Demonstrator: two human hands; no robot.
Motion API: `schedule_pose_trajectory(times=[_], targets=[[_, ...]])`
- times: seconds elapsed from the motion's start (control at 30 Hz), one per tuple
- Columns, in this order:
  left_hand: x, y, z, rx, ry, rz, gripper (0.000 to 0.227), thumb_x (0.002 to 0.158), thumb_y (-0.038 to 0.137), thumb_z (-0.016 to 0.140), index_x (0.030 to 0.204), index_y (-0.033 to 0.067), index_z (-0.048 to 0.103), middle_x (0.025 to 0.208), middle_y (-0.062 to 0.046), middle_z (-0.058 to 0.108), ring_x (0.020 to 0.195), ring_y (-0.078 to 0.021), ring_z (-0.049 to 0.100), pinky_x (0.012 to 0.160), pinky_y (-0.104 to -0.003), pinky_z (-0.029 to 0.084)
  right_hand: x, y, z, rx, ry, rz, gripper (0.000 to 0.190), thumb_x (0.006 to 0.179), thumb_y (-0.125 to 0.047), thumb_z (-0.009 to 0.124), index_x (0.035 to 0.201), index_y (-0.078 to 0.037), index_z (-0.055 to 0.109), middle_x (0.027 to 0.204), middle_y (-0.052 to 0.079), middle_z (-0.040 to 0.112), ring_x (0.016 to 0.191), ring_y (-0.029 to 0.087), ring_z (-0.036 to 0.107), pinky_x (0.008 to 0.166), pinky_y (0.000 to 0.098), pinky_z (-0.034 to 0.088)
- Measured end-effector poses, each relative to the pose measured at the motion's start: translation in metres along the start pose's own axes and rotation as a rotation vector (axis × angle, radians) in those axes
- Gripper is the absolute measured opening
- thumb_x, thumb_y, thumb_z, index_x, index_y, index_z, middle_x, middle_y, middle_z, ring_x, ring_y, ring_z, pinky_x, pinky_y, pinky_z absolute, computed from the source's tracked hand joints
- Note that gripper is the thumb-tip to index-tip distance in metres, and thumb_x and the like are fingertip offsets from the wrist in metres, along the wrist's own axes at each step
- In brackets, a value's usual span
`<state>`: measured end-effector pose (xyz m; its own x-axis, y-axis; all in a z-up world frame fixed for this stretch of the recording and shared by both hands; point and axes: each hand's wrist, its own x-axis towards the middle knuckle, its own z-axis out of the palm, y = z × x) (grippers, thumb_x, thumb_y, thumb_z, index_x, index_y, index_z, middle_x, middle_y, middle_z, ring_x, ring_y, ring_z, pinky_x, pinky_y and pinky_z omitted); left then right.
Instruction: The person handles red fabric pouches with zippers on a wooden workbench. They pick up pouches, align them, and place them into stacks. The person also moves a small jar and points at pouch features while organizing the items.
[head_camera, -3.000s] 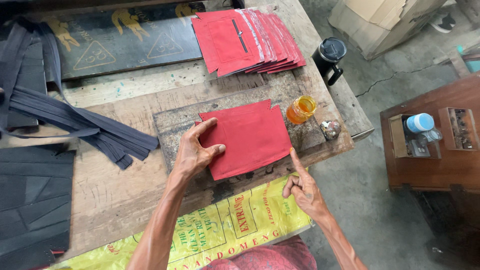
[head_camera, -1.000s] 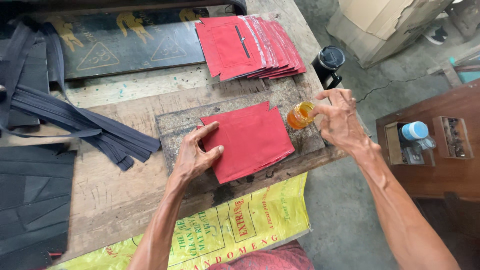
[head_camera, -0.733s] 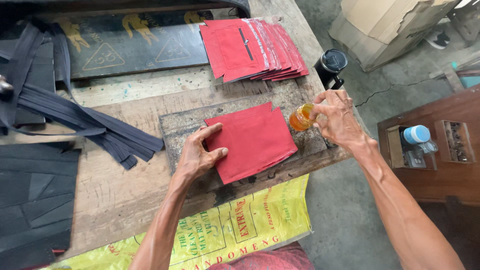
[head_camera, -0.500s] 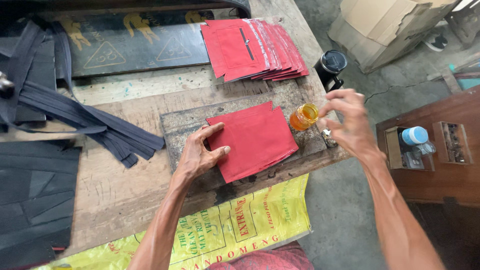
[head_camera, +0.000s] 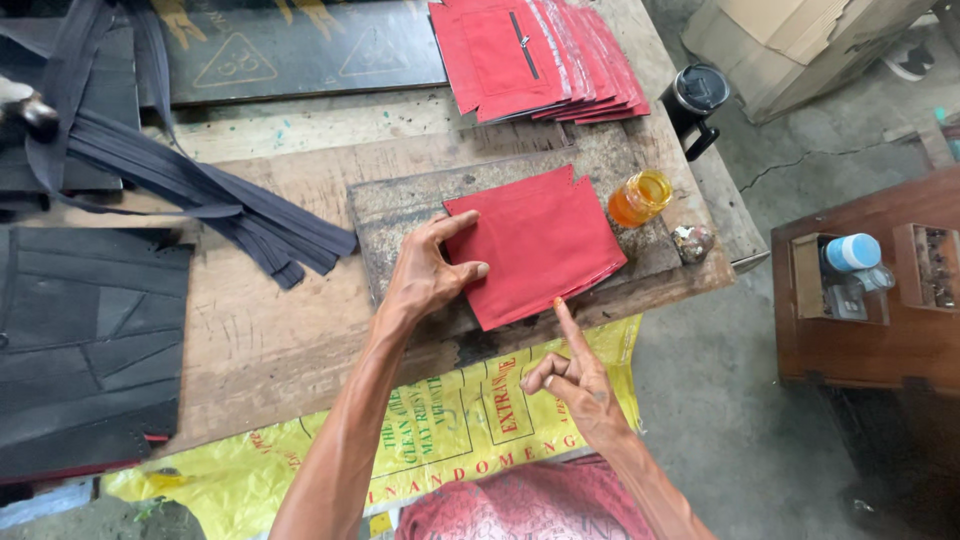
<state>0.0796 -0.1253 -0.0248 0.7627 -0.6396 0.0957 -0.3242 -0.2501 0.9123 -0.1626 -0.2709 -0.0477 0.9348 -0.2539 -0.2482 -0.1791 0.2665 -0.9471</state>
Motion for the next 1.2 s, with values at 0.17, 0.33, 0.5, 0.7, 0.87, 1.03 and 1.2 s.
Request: schedule_pose_trajectory(times=[0.17, 0.33, 0.5, 0.7, 0.87, 1.03, 1.2], targets=[[0.0, -0.004, 0.001, -0.004, 0.0, -0.007, 0.075, 0.063, 0.016, 0.089, 0.133, 0.0024, 0.065, 0.117, -0.016, 0.071, 0.107, -0.0273, 0.07, 0.093, -0.036, 0.054, -0.006, -0.004, 0.007, -0.156, 0.036, 0.138, 0.101, 0.08, 0.012, 0.049, 0.168, -0.021, 0.011, 0.075, 0.007, 0.067, 0.073, 0.014, 0.062, 0.069, 0.0321, 0.045], [0.001, -0.007, 0.002, -0.015, 0.011, 0.036, 0.074, 0.064, 0.015, 0.089, 0.132, 0.0008, 0.065, 0.122, -0.018, 0.07, 0.113, -0.0284, 0.069, 0.097, -0.037, 0.053, -0.004, -0.007, 0.012, -0.171, 0.001, 0.041, 0.098, 0.08, 0.011, 0.048, 0.166, -0.02, 0.012, 0.078, 0.005, 0.067, 0.076, 0.01, 0.065, 0.08, 0.0266, 0.054], [0.0, -0.011, 0.003, -0.005, 0.001, -0.019, 0.073, 0.064, 0.014, 0.087, 0.133, 0.0019, 0.065, 0.119, -0.019, 0.071, 0.112, -0.0288, 0.069, 0.097, -0.036, 0.053, -0.005, -0.01, 0.019, -0.29, 0.086, 0.133, 0.1, 0.079, 0.011, 0.044, 0.166, -0.027, 0.012, 0.075, 0.005, 0.068, 0.064, 0.009, 0.054, 0.059, 0.0282, 0.044], [0.0, -0.011, 0.004, -0.02, 0.012, 0.034, 0.073, 0.065, 0.014, 0.088, 0.132, 0.0, 0.065, 0.118, -0.019, 0.071, 0.11, -0.0286, 0.07, 0.097, -0.036, 0.053, -0.011, -0.005, 0.035, -0.705, 0.0, -0.103, 0.099, 0.077, 0.012, 0.043, 0.166, -0.022, 0.016, 0.071, 0.003, 0.067, 0.067, 0.007, 0.064, 0.073, 0.0237, 0.055], [0.0, -0.008, 0.003, -0.037, 0.026, 0.006, 0.073, 0.064, 0.013, 0.087, 0.133, 0.0002, 0.064, 0.116, -0.017, 0.071, 0.107, -0.0281, 0.07, 0.094, -0.036, 0.054, -0.005, -0.013, 0.039, -0.534, 0.055, -0.032, 0.101, 0.075, 0.013, 0.042, 0.165, -0.021, 0.011, 0.07, 0.004, 0.065, 0.064, 0.01, 0.06, 0.066, 0.0268, 0.052], [0.002, -0.005, 0.002, -0.031, 0.027, 0.02, 0.073, 0.065, 0.013, 0.087, 0.133, 0.0001, 0.065, 0.115, -0.017, 0.071, 0.108, -0.0283, 0.07, 0.094, -0.036, 0.053, -0.004, -0.014, 0.045, -0.819, -0.015, -0.04, 0.099, 0.073, 0.013, 0.044, 0.163, -0.022, 0.02, 0.066, 0.003, 0.067, 0.06, 0.011, 0.061, 0.066, 0.0287, 0.053], [0.003, -0.007, 0.003, -0.022, 0.023, 0.012, 0.074, 0.065, 0.015, 0.087, 0.134, 0.0007, 0.063, 0.117, -0.017, 0.071, 0.11, -0.0295, 0.069, 0.097, -0.037, 0.053, 0.004, -0.025, 0.03, -0.784, -0.065, 0.01, 0.089, 0.077, 0.014, 0.04, 0.158, -0.021, 0.04, 0.067, 0.006, 0.067, 0.061, 0.013, 0.062, 0.068, 0.0299, 0.057]])
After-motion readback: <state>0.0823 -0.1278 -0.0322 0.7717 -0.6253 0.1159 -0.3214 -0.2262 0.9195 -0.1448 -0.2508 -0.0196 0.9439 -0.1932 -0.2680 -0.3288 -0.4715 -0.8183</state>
